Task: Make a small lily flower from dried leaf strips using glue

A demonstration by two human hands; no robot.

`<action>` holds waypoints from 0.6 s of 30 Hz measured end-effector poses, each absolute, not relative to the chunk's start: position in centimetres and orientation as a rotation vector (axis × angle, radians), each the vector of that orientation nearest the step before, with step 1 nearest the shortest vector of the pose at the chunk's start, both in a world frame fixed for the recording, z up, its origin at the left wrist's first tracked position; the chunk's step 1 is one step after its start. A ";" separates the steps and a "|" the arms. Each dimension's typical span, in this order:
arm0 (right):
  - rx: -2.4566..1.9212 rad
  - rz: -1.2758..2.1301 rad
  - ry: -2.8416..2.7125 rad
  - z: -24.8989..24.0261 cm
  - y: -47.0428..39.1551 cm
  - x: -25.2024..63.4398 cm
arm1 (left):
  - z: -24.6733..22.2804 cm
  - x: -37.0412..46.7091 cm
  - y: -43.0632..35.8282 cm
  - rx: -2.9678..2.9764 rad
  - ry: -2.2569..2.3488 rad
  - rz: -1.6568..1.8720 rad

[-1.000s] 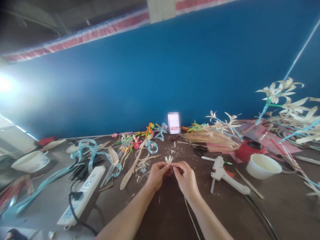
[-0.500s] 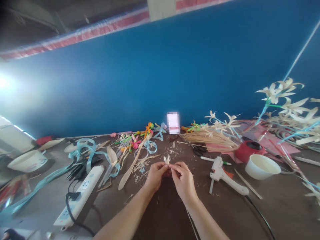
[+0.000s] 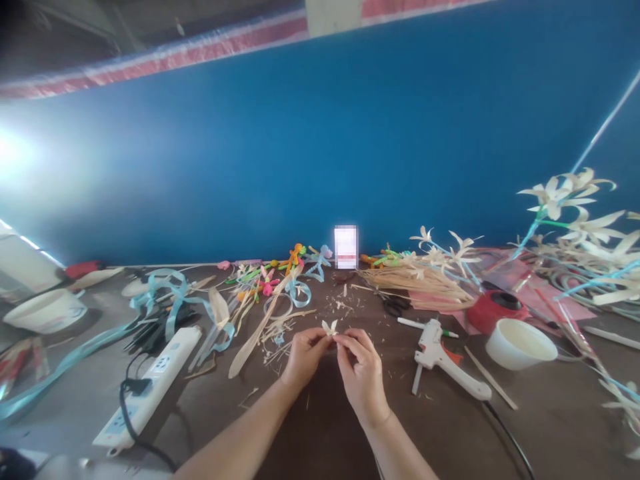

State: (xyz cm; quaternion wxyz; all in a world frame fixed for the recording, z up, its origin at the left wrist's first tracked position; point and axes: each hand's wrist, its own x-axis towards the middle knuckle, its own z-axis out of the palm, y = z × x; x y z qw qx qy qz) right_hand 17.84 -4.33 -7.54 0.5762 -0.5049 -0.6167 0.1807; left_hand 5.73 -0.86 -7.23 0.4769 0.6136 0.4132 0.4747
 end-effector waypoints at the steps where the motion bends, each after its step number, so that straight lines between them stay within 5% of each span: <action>1: -1.179 0.427 -1.431 -7.5 -4.3 17.8 | -7.1 5.7 -0.9 1.537 1.013 1.161; 18: -1.151 0.559 -1.407 -7.0 -4.9 17.5 | -6.6 5.7 -1.3 1.736 1.107 1.311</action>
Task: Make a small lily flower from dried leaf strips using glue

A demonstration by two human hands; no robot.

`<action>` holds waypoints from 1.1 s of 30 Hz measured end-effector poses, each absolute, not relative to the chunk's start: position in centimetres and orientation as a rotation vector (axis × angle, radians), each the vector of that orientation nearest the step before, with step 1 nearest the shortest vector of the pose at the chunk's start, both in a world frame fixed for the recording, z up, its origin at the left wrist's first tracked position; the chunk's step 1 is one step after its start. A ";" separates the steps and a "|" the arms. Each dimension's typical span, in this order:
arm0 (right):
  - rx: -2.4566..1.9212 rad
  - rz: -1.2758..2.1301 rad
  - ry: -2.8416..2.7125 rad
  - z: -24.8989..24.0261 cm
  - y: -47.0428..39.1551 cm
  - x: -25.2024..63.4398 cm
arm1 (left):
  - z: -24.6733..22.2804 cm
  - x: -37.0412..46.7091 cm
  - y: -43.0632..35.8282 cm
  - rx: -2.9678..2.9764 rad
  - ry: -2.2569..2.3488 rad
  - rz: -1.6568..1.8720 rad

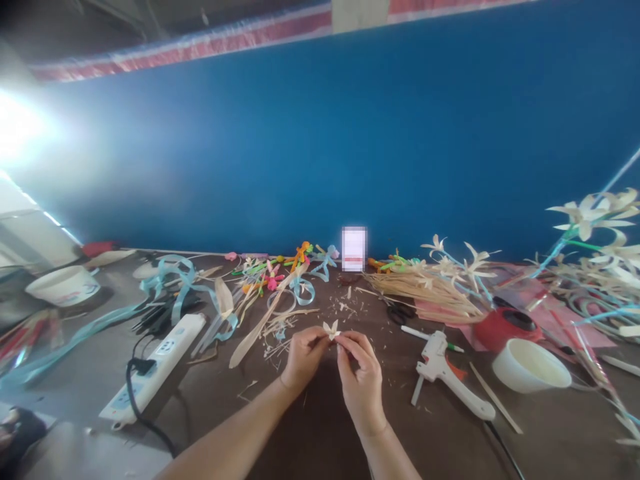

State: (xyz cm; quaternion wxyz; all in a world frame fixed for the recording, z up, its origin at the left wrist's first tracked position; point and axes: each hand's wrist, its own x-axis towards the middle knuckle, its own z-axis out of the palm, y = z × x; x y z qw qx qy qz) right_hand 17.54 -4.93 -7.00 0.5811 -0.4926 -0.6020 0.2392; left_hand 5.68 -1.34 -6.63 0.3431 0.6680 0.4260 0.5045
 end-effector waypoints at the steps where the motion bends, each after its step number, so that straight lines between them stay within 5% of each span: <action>1: -1.155 0.576 -1.398 -7.2 -4.9 17.5 | -6.6 5.7 -1.4 1.736 1.107 1.316; 33: -1.233 0.981 -1.162 -8.0 -4.2 17.0 | -6.6 6.7 -1.2 0.822 0.727 1.186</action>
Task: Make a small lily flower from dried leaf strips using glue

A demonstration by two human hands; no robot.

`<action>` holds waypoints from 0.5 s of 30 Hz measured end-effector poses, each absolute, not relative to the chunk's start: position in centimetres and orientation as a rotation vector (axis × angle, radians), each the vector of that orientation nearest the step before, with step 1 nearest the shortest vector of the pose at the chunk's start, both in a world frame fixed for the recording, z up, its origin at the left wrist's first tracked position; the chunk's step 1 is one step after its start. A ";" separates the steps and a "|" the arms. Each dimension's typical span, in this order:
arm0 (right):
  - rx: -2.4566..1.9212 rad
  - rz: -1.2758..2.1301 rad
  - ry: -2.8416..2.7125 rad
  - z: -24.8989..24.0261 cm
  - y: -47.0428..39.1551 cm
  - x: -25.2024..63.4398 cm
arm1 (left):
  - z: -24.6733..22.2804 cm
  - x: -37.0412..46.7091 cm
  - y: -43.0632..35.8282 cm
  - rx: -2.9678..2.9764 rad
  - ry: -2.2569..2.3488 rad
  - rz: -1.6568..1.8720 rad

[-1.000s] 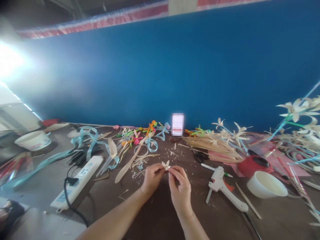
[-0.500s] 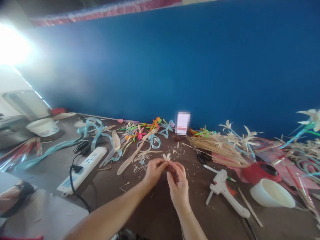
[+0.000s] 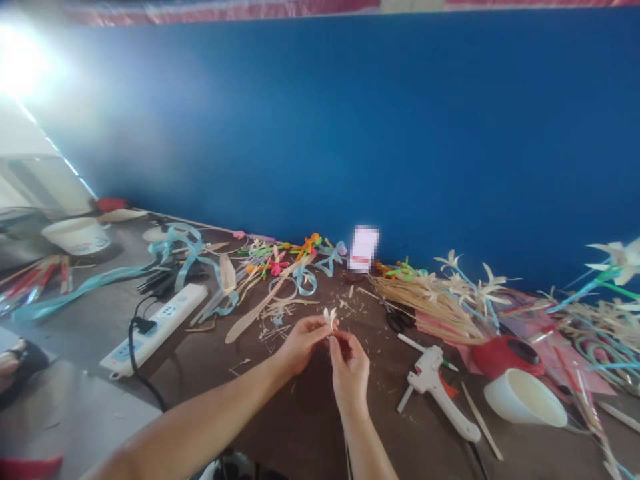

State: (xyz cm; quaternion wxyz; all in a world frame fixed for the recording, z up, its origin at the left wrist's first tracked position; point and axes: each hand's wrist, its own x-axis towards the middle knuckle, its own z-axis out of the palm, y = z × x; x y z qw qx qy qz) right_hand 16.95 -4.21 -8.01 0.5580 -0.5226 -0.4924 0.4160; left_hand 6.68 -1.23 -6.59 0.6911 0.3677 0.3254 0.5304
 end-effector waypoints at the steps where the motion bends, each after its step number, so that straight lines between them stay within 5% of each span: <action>1: -1.232 0.990 -1.148 -8.0 -4.2 16.9 | -6.6 6.7 -1.2 0.838 0.730 1.183; 15: -0.791 1.606 -0.793 -7.5 -4.4 17.7 | -5.8 5.6 -1.4 1.023 0.610 1.058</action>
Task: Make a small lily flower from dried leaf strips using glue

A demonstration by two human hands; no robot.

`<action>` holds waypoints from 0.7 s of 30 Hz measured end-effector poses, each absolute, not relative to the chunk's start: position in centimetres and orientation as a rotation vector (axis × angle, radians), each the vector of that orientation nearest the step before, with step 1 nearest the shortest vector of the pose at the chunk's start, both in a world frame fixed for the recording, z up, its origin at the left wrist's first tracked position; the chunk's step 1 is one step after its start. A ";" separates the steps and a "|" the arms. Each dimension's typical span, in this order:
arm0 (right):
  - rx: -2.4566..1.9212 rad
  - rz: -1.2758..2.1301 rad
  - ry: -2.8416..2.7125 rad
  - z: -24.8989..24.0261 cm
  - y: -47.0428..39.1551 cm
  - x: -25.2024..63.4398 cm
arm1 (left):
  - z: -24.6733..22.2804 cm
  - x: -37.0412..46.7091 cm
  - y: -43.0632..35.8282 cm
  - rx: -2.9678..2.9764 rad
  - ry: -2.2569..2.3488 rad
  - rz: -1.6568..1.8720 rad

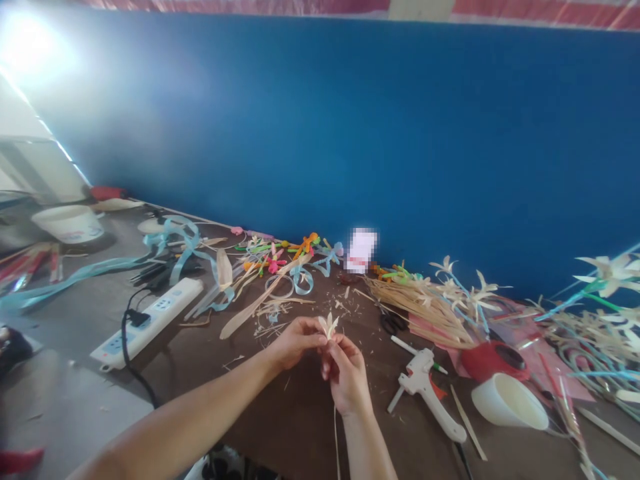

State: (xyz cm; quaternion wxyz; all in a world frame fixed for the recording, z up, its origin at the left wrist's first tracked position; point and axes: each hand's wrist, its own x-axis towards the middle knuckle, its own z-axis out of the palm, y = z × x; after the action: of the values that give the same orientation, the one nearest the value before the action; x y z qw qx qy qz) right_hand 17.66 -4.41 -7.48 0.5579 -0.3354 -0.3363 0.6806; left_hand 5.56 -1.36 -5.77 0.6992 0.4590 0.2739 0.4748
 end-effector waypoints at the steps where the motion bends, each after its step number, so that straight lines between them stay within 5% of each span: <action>1: -0.776 1.649 -0.783 -7.4 -4.5 17.8 | -5.7 5.5 -1.4 1.028 0.605 1.046; 21: -0.672 1.977 -0.761 -7.8 -4.7 19.8 | -4.8 4.6 -1.6 1.272 0.565 0.915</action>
State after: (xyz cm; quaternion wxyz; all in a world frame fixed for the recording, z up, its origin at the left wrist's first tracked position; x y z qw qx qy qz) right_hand 19.77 -4.69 -7.79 0.4435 -0.2710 -0.3069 0.7973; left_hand 4.64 -1.63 -4.80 0.6729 0.5650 0.2510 0.4062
